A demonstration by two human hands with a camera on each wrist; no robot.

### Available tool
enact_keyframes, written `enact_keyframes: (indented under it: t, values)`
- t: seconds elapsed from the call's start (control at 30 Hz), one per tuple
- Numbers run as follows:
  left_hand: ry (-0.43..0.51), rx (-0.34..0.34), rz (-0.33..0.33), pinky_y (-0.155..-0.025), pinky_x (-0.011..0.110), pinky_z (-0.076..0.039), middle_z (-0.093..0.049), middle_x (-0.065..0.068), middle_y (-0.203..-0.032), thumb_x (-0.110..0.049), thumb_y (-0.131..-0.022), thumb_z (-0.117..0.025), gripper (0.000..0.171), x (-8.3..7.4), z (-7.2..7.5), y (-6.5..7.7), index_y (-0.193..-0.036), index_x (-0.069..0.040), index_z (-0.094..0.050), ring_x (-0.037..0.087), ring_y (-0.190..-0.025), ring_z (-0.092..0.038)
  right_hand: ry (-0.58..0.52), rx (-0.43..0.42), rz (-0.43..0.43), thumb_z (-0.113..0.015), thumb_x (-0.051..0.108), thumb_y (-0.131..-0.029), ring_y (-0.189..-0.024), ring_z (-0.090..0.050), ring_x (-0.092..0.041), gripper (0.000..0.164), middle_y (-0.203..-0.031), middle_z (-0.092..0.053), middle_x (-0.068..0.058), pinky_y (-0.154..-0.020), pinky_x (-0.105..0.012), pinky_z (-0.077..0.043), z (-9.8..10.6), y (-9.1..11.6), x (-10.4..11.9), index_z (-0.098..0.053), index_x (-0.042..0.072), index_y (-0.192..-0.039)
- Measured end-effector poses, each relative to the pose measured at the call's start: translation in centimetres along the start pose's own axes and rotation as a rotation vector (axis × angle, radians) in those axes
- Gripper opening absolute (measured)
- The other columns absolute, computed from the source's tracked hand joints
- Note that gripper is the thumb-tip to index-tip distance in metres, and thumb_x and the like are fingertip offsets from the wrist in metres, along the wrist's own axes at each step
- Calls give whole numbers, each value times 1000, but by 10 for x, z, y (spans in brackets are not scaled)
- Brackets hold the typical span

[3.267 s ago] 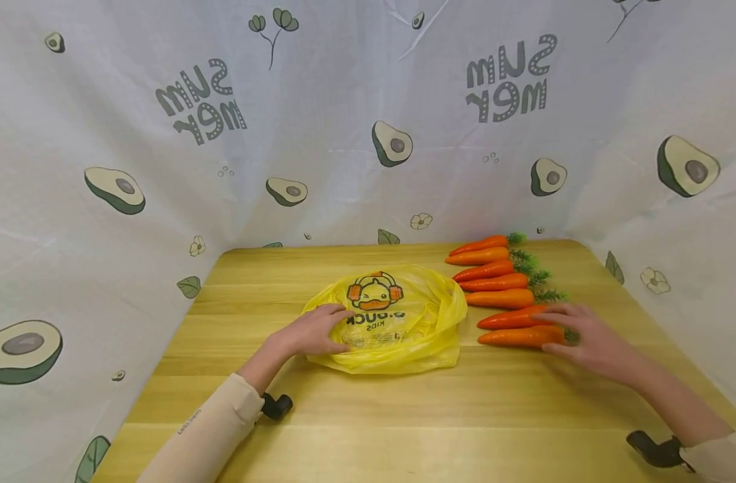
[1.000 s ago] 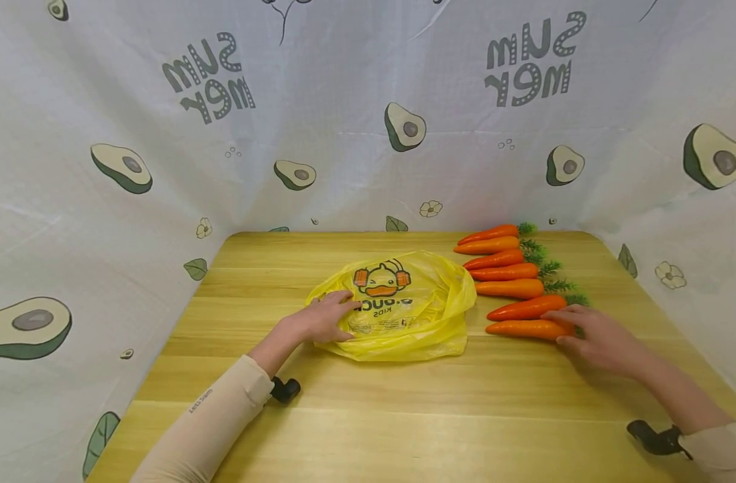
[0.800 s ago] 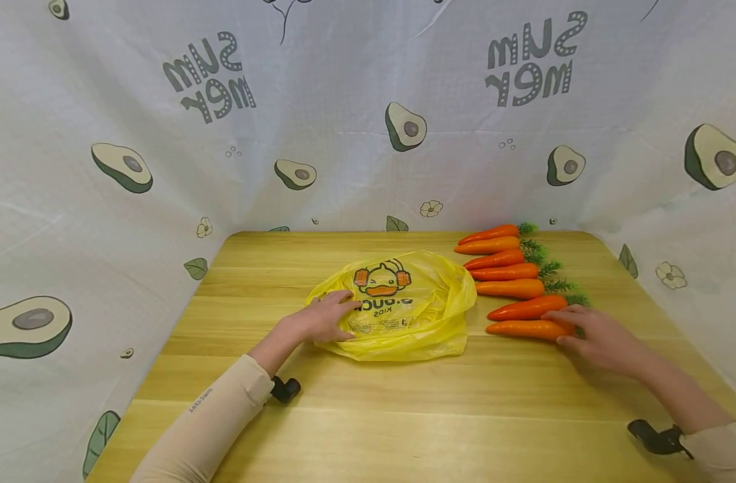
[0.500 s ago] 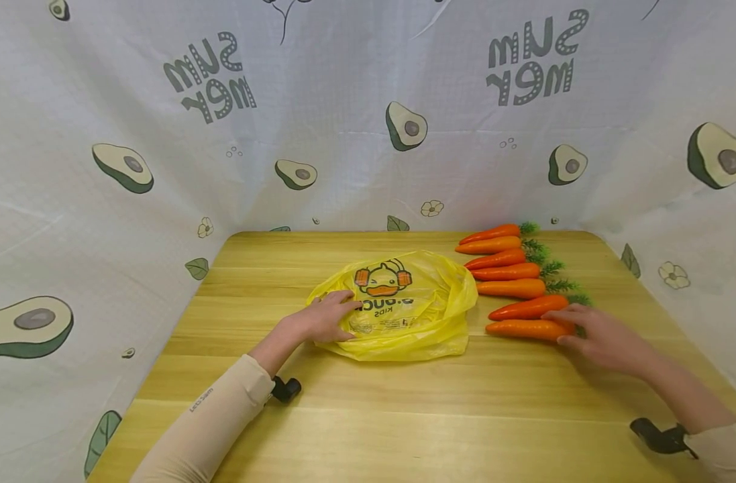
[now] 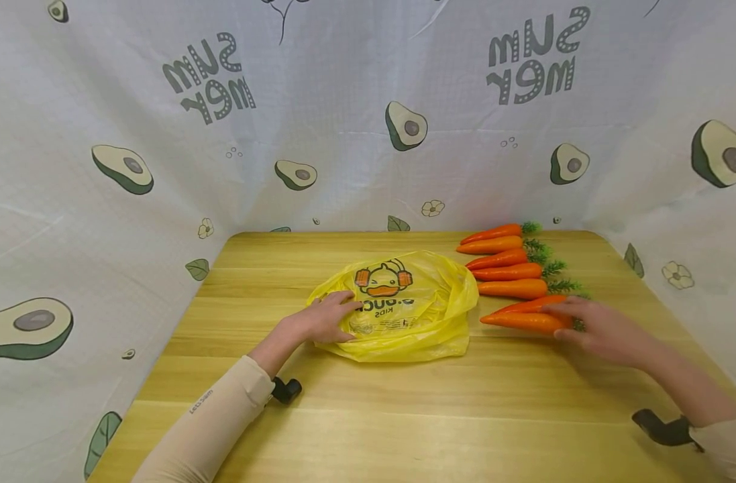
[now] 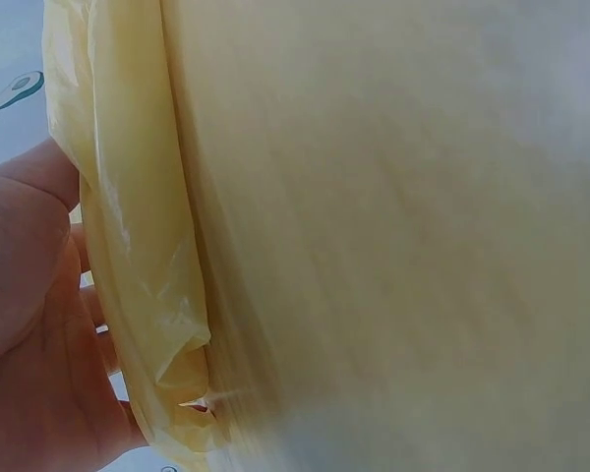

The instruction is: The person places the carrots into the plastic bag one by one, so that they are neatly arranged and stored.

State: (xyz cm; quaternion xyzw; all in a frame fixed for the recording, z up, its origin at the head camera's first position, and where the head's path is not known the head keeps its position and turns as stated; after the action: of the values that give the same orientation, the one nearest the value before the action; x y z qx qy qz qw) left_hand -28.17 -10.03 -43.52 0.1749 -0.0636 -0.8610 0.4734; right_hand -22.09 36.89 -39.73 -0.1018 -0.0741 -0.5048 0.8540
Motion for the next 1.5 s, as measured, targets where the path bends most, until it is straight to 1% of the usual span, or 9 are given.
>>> enact_keyframes:
  t: [0.17,0.33,0.6,0.7,0.83,0.93,1.07,1.27,1.5]
  values:
    - [-7,1,-4,-120,64,-21,-24,9,-166,-44,-96,-67,72,-1,1,-1,-158,-23,-36,29,-154,-21,25,-44,16,-80,16,-86,-107,-62,-53,48,-123,-64,-34,-85,-65,-52,9,-2,-2,-66,2,-130]
    - [-10,3,-3,-119,65,-21,-24,10,-166,-45,-96,-66,72,-1,2,0,-158,-23,-36,30,-154,-21,73,-80,47,-81,13,-83,-99,-66,-45,47,-115,-68,-28,-83,-61,-53,20,-9,0,-68,0,-126]
    - [12,-4,1,-119,66,-20,-26,11,-165,-43,-96,-67,70,-2,-1,4,-157,-22,-38,32,-153,-22,58,-52,47,-79,14,-87,-99,-67,-39,46,-117,-67,-21,-82,-57,-55,35,-24,20,-67,1,-130]
    - [6,-10,-4,-119,65,-22,-27,12,-165,-43,-96,-67,70,-1,-4,4,-157,-22,-39,32,-153,-23,39,-8,16,-76,18,-91,-109,-62,-50,47,-125,-63,-30,-88,-63,-52,37,-32,28,-64,2,-134]
    - [-7,-19,-12,-118,64,-24,-28,12,-164,-44,-96,-67,71,-1,-5,4,-156,-22,-39,32,-153,-24,25,24,4,-74,20,-92,-115,-58,-55,49,-132,-58,-35,-91,-66,-49,37,-44,35,-62,3,-137]
    - [-17,-27,-18,-118,64,-25,-29,11,-164,-45,-96,-67,71,-1,-4,3,-156,-21,-39,31,-152,-25,13,11,30,-75,17,-91,-101,-65,-41,49,-127,-63,-27,-84,-56,-54,38,-54,38,-63,2,-136]
    - [-36,-36,-19,-118,65,-25,-28,10,-164,-46,-96,-66,71,0,-3,2,-157,-23,-38,31,-153,-25,14,-8,62,-76,14,-90,-86,-60,-22,47,-118,-66,-15,-75,-42,-52,38,-66,44,-64,2,-134]
    - [-33,-27,-10,-118,65,-24,-27,9,-165,-45,-96,-66,70,2,-5,1,-157,-24,-38,30,-153,-23,24,21,75,-74,17,-92,-91,-59,-22,47,-121,-66,-12,-78,-43,-50,37,-82,55,-64,7,-136]
    - [-61,-17,-4,-120,62,-23,-25,9,-166,-48,-97,-63,72,3,-3,0,-159,-24,-34,29,-154,-22,11,12,128,-74,16,-92,-82,-54,-16,46,-118,-68,-10,-72,-36,-46,31,-105,63,-64,7,-136]
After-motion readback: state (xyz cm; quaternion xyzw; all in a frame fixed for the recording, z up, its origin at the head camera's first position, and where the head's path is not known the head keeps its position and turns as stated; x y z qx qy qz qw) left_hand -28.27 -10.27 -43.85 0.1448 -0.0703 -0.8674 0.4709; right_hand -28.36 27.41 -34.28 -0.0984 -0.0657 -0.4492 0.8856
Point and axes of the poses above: each hand's wrist, its own y-axis away from the middle knuckle, its own z-axis out of the back of the hand, x = y × z, the point moved 3 cm from there along -y, towards the middle knuckle
